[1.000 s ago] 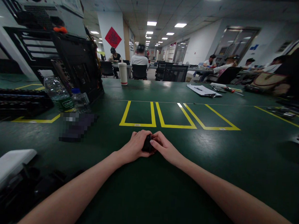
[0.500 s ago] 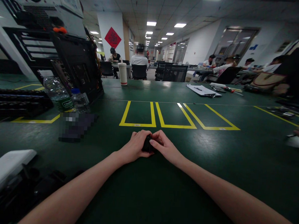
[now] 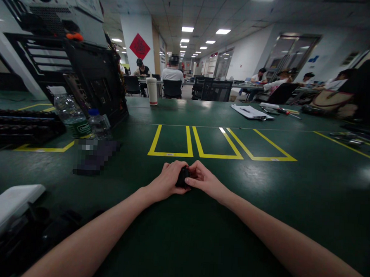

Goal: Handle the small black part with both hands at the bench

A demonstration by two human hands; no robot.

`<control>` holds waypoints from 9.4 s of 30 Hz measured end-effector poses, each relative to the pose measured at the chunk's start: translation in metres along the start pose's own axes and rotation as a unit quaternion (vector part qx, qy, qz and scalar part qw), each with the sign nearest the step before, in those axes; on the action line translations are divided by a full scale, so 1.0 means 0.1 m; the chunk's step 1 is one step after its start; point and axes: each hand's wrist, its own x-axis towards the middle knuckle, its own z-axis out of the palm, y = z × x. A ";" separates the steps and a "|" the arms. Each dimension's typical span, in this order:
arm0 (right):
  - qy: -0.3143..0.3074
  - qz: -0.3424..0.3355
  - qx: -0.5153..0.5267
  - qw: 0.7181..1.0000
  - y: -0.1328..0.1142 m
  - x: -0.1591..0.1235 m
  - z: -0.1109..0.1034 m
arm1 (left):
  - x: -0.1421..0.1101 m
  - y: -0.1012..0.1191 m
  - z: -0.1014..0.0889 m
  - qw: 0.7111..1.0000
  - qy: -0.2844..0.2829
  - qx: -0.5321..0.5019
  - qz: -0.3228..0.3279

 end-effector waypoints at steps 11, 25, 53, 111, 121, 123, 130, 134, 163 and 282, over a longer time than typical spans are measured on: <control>0.032 0.033 -0.041 0.998 0.03 0.01 0.01 | -0.01 0.05 -0.10 0.999 -0.027 -0.017 0.017; 0.021 0.002 -0.034 0.999 0.00 -0.02 0.04 | -0.01 0.06 -0.12 0.999 -0.033 -0.013 0.017; -0.005 0.002 -0.005 1.000 0.03 0.00 0.01 | -0.01 0.02 -0.06 1.000 -0.018 -0.003 0.024; -0.007 -0.003 0.026 1.000 0.00 0.00 0.01 | -0.01 0.04 -0.10 0.999 -0.026 -0.008 0.020; 0.039 0.023 -0.026 0.999 0.03 0.02 0.04 | 0.00 0.01 -0.04 1.000 -0.011 -0.006 0.021; 0.033 0.032 -0.023 0.999 0.02 0.02 0.02 | 0.00 0.03 -0.08 1.000 -0.020 -0.009 0.020; -0.016 -0.012 0.042 0.999 -0.04 -0.02 0.01 | -0.01 0.05 -0.11 0.999 -0.030 -0.009 0.021; 0.015 -0.003 0.014 1.000 -0.05 -0.03 0.03 | 0.00 0.03 -0.08 0.999 -0.019 -0.008 0.026; 0.011 0.045 -0.001 0.999 0.02 0.01 -0.02 | -0.01 0.04 -0.09 0.999 -0.021 -0.006 0.032; -0.012 0.042 -0.005 0.999 -0.03 0.01 -0.05 | 0.00 0.03 -0.08 0.999 -0.025 -0.005 0.027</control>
